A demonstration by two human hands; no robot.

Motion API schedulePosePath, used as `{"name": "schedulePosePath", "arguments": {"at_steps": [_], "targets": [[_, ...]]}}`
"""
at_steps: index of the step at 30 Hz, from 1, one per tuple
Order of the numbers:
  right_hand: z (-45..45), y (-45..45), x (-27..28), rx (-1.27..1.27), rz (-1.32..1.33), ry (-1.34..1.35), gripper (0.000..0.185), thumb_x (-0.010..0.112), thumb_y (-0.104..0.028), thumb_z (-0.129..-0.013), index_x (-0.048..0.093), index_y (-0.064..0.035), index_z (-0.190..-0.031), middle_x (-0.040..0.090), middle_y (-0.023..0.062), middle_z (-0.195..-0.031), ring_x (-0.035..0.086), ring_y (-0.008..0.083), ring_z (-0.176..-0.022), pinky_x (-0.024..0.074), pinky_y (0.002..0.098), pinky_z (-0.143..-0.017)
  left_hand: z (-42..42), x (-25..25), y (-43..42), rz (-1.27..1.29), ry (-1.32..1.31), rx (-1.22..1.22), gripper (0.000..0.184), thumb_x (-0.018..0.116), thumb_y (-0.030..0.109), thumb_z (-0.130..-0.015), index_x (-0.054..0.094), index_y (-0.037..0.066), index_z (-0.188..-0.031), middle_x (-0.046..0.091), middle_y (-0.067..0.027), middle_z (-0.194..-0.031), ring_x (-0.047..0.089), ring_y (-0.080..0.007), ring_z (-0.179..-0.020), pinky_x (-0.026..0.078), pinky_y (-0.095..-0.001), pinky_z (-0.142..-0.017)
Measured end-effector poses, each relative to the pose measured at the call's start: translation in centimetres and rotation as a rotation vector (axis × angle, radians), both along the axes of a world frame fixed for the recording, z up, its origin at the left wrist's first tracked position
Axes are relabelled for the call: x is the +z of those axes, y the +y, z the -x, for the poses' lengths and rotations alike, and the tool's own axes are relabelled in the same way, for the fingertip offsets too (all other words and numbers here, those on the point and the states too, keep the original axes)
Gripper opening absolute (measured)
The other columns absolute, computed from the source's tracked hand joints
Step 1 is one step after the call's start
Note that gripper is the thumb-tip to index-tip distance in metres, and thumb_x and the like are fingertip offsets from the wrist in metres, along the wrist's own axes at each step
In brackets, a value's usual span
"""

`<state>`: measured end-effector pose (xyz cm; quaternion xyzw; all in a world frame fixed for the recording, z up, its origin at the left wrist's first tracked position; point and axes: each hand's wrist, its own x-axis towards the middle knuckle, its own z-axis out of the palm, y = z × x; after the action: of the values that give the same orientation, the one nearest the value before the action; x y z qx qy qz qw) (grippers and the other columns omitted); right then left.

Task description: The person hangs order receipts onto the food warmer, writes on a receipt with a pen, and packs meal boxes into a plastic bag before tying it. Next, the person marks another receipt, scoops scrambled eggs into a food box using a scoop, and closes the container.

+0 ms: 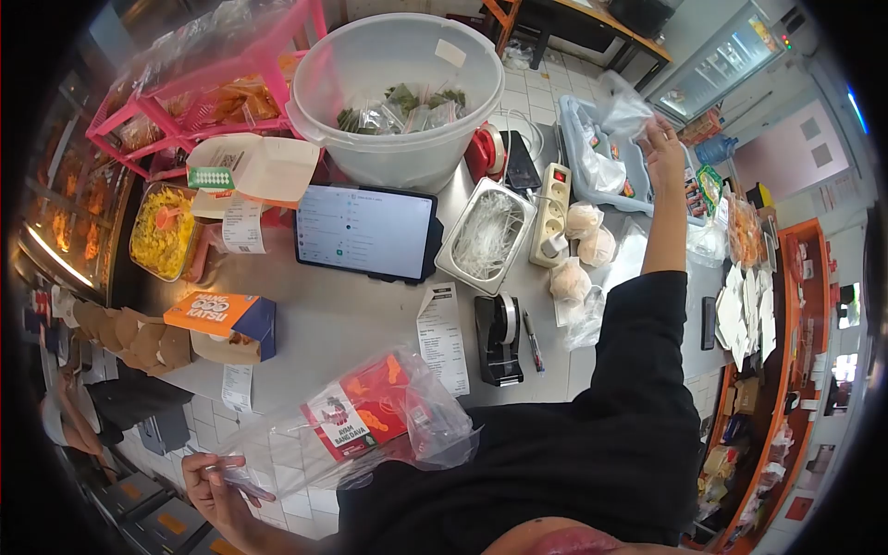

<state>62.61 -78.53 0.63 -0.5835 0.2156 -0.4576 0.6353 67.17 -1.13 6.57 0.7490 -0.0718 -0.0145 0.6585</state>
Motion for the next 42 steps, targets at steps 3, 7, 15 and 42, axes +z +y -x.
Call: {"name": "schedulePosePath", "arguments": {"at_steps": [3, 7, 15, 42], "targets": [[-0.1, 0.0, -1.5, 0.194, -0.181, 0.024, 0.017, 0.058, -0.018, -0.096, 0.061, -0.0031, -0.104, 0.062, 0.0084, -0.114, 0.061, 0.0196, -0.104, 0.0482, 0.0280, -0.083, 0.4, 0.7, -0.5, 0.036, 0.022, -0.036, 0.034, 0.058, 0.029, -0.094, 0.047, 0.001, -0.108, 0.066, -0.0177, -0.084, 0.050, -0.0123, -0.038, 0.034, -0.0209, -0.029], [-2.0, 0.9, -4.8, 0.060, 0.625, 1.208, 0.030, 0.071, -0.029, -0.082, 0.070, -0.0013, -0.094, 0.068, 0.0203, -0.093, 0.065, 0.0294, -0.094, 0.0490, 0.0405, -0.082, 1.3, 0.7, -0.2, 0.080, 0.069, -0.036, 0.032, 0.057, 0.027, -0.094, 0.047, 0.000, -0.108, 0.066, -0.0190, -0.087, 0.053, -0.0141, -0.039, 0.036, -0.0216, -0.031], [-3.0, 1.7, -4.5, -0.552, 1.037, 1.176, 0.024, 0.074, -0.037, -0.074, 0.076, -0.0167, -0.086, 0.068, 0.0065, -0.100, 0.060, 0.0344, -0.099, 0.0424, 0.0487, -0.090, 3.5, 2.2, -0.3, 0.024, 0.184, -0.088, 0.030, 0.062, 0.010, -0.090, 0.050, -0.003, -0.114, 0.064, -0.0190, -0.107, 0.065, -0.0221, -0.095, 0.053, -0.0282, -0.072], [5.0, 51.9, 4.0, 1.448, 1.053, 1.146, 0.025, 0.054, -0.030, -0.094, 0.066, -0.0085, -0.093, 0.065, 0.0127, -0.078, 0.066, 0.0305, -0.075, 0.0517, 0.0395, -0.064, 0.1, -2.3, 4.2, 0.448, 0.314, -0.837, 0.042, 0.060, -0.007, -0.086, 0.048, 0.000, -0.126, 0.054, -0.0201, -0.127, 0.063, -0.0211, -0.099, 0.053, -0.0289, -0.080]]}}
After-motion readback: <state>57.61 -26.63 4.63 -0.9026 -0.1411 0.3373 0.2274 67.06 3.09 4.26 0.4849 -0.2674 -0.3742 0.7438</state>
